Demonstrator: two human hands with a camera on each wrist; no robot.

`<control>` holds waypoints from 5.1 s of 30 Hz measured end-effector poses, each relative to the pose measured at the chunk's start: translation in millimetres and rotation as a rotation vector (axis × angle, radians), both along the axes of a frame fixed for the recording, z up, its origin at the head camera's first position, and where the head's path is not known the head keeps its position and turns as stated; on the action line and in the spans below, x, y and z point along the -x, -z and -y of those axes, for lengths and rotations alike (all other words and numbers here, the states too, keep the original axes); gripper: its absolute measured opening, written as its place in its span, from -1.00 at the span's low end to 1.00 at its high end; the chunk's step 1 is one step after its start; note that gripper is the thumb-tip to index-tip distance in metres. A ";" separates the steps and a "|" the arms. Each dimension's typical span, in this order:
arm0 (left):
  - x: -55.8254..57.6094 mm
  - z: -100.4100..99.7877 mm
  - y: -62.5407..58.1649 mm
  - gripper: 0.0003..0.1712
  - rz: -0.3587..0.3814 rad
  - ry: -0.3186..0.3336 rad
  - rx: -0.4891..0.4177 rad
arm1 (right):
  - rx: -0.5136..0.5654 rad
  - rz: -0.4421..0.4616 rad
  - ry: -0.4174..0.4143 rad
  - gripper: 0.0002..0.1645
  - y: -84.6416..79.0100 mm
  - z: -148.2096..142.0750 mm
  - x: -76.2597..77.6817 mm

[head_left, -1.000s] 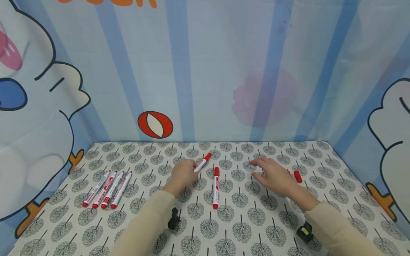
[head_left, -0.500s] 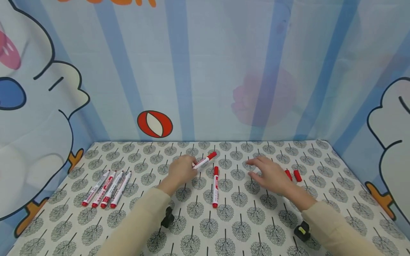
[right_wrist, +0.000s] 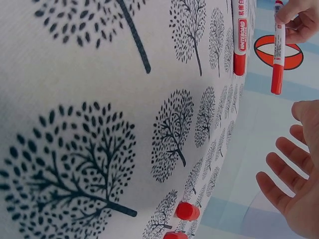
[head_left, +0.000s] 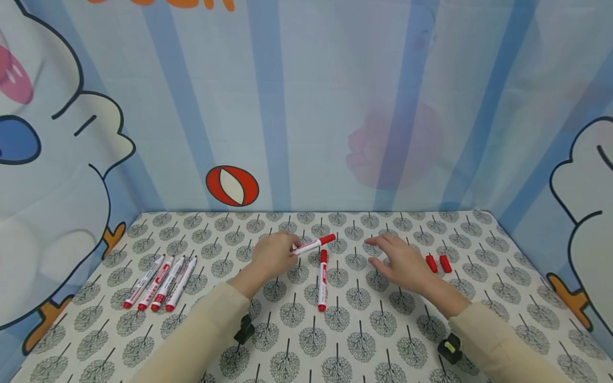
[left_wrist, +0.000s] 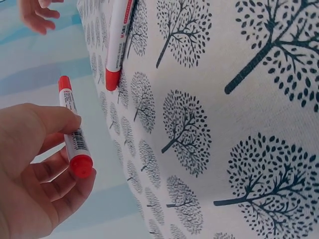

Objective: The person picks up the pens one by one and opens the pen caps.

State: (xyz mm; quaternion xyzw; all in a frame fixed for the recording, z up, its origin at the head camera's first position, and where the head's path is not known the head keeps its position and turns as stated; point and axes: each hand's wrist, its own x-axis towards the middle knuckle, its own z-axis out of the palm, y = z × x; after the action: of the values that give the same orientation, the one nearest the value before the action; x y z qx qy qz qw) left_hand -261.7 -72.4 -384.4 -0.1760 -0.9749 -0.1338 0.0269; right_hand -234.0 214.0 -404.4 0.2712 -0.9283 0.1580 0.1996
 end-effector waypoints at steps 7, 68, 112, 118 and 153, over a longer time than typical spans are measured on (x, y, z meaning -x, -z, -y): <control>-6.6 0.8 -6.9 -0.73 -0.056 0.061 0.028 | 0.004 0.010 -0.003 -0.49 -1.7 2.4 -0.3; -33.0 2.2 -5.1 -0.79 -0.156 0.290 -0.086 | -0.033 0.085 -0.136 -0.80 -7.0 49.3 -8.1; -30.3 75.5 -4.6 -0.74 -0.363 0.096 -0.045 | 0.057 0.137 -0.075 -0.82 -17.6 -15.3 0.7; -31.1 82.7 -7.1 -0.77 -0.238 -0.066 -0.045 | 0.045 0.170 -0.047 -0.75 -18.3 -18.0 -2.7; -37.7 139.2 -13.6 -0.70 0.011 -0.299 -0.077 | 0.024 0.103 0.037 -0.71 -15.8 -35.4 -9.4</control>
State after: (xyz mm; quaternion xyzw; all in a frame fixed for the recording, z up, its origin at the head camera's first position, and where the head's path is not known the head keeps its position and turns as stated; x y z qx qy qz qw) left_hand -224.0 -211.6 -370.8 -0.0270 -0.9845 -0.1666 0.0478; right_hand -224.6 249.4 -388.6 0.2432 -0.9401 0.1793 0.1579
